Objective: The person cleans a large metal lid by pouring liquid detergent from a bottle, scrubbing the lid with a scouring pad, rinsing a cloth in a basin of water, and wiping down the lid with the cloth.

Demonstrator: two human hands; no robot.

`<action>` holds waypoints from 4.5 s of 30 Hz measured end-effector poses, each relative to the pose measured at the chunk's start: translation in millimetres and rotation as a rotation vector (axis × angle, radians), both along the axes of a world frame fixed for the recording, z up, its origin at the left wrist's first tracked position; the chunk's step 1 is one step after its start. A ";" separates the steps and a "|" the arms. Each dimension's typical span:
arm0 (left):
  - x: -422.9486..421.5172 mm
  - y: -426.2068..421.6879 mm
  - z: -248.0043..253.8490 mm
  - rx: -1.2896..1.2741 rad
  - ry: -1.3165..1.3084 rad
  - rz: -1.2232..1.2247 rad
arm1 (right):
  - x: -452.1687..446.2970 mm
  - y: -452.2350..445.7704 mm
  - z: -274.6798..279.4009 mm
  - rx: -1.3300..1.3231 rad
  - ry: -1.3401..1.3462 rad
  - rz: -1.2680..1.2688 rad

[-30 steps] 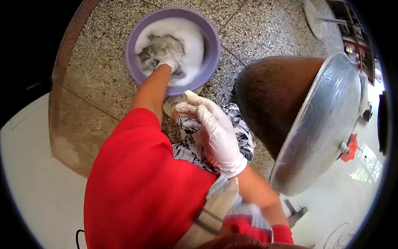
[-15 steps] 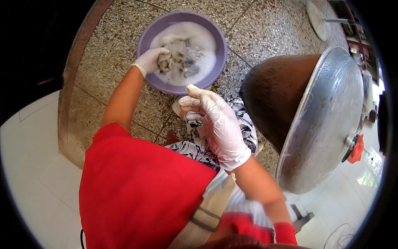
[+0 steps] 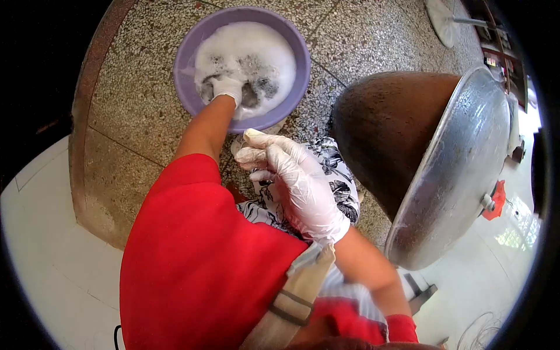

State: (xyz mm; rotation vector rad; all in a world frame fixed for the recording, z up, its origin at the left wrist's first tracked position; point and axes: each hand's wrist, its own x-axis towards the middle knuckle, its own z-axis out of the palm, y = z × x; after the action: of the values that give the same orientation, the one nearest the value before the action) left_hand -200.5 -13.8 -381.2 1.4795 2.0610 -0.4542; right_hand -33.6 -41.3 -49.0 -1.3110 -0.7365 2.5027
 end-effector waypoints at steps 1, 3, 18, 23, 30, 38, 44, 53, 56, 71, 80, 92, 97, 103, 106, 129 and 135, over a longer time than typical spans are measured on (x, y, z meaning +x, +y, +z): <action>-7.1 2.6 2.9 -0.031 -0.094 0.185 | -1.1 0.6 -0.1 0.032 0.004 0.015; -19.3 -0.2 5.0 0.067 -0.261 0.505 | -1.7 -1.0 0.1 0.026 0.007 0.009; -68.6 -39.9 195.7 0.709 -1.739 0.826 | -61.7 9.6 -18.3 -0.013 -0.148 -0.157; -80.2 -29.3 243.1 0.789 -1.944 0.774 | -86.9 40.0 -51.2 -0.024 -0.042 -0.265; -59.7 -9.2 273.0 0.761 -2.197 1.171 | -105.4 46.0 -37.6 -0.142 0.293 -0.222; -56.4 13.4 271.3 0.567 -2.039 1.264 | -102.9 65.0 -37.3 -0.207 0.451 -0.204; -69.7 25.3 278.0 0.715 -1.305 0.851 | -110.2 65.5 -46.1 -0.210 0.366 -0.268; -106.4 24.2 252.5 0.412 -1.706 0.762 | -94.0 74.5 -36.0 -0.172 0.507 -0.103; -82.1 22.1 274.1 0.438 -2.099 0.684 | -96.6 69.0 -28.2 -0.212 0.468 -0.084; -76.2 46.0 301.8 0.307 -1.468 0.665 | -97.2 63.7 -29.2 0.215 0.427 0.061; -46.2 42.8 284.7 0.368 -0.984 0.626 | -117.5 53.1 -78.5 1.098 -0.135 -0.090; -47.2 25.2 291.5 0.541 -1.196 1.157 | -104.1 37.3 -25.4 1.161 -0.724 0.475; -53.6 4.3 290.6 0.587 -1.437 0.997 | -98.8 47.0 -49.9 0.883 -0.249 0.277; -89.3 -20.6 334.9 0.565 -0.622 -0.240 | -76.3 62.9 -25.0 0.169 0.170 0.009; -96.1 -18.5 316.6 0.765 -0.159 -0.583 | -71.3 62.6 -20.4 0.051 0.313 0.153; -49.4 26.0 357.5 0.179 0.023 -0.802 | -94.2 39.9 -45.2 1.074 -0.503 0.336; -53.5 46.8 346.8 -0.152 0.008 -0.823 | -98.0 44.3 -32.0 1.068 -0.634 0.358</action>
State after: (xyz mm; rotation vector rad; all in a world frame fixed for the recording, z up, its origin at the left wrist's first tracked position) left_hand -254.0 33.0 -34.4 2.1778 1.2971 -0.8957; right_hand -131.6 3.0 -81.0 -1.5161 -2.1688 1.3111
